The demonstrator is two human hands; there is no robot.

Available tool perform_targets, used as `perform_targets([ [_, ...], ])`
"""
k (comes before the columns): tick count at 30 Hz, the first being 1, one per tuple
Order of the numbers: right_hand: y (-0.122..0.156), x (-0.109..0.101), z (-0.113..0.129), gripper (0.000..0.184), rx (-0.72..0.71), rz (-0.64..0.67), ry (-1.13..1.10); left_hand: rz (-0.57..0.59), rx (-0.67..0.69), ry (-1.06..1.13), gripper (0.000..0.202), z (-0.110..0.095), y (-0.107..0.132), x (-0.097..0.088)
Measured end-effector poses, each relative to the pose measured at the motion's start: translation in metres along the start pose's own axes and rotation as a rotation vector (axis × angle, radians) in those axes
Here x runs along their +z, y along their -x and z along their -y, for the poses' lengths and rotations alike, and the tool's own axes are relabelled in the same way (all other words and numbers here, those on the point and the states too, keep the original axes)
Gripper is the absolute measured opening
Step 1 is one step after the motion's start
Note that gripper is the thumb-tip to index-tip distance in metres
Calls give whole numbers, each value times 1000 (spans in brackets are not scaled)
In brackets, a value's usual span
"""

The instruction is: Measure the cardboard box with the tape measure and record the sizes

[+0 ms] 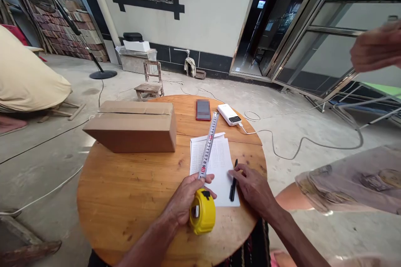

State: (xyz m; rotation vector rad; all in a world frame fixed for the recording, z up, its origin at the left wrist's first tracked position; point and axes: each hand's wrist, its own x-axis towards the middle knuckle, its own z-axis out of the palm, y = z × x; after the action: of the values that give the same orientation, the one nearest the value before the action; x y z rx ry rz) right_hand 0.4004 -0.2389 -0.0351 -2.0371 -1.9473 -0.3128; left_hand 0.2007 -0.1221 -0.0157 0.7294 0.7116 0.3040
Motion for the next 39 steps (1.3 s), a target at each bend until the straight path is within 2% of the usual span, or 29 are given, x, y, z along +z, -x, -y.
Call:
perform_targets([
  [2, -3, 0, 1, 28, -45, 42, 71, 3, 1, 15, 26, 1, -1, -1],
  [5, -2, 2, -3, 26, -119, 27, 115, -3, 2, 11, 25, 3, -1, -3],
  [9, 1, -1, -8, 25, -149, 1, 55, -13, 2, 16, 24, 3, -1, -3],
  [12, -1, -10, -7, 18, -12, -113, -101, -11, -3, 23, 23, 2, 0, -2],
  [15, -6, -20, 0, 11, 283, -262, -323, -14, -13, 19, 22, 0, 1, -1],
  [18, -13, -27, 8, 14, 547, -282, -643, -15, -17, 16, 20, 0, 2, -1],
  [21, -18, -28, 12, 23, 690, -290, -935, 6, -4, 18, 17, 0, 2, -2],
  [28, -20, -11, 11, 28, 855, -541, -1245, -18, -16, -37, 21, -1, 2, -1],
  [32, -14, 4, 21, 29, 927, -559, -1299, -14, -23, -36, 22, -2, 2, -1],
  [39, -9, 8, 44, 26, 869, -523, -1277, -16, -39, -31, 21, -2, 4, 0],
])
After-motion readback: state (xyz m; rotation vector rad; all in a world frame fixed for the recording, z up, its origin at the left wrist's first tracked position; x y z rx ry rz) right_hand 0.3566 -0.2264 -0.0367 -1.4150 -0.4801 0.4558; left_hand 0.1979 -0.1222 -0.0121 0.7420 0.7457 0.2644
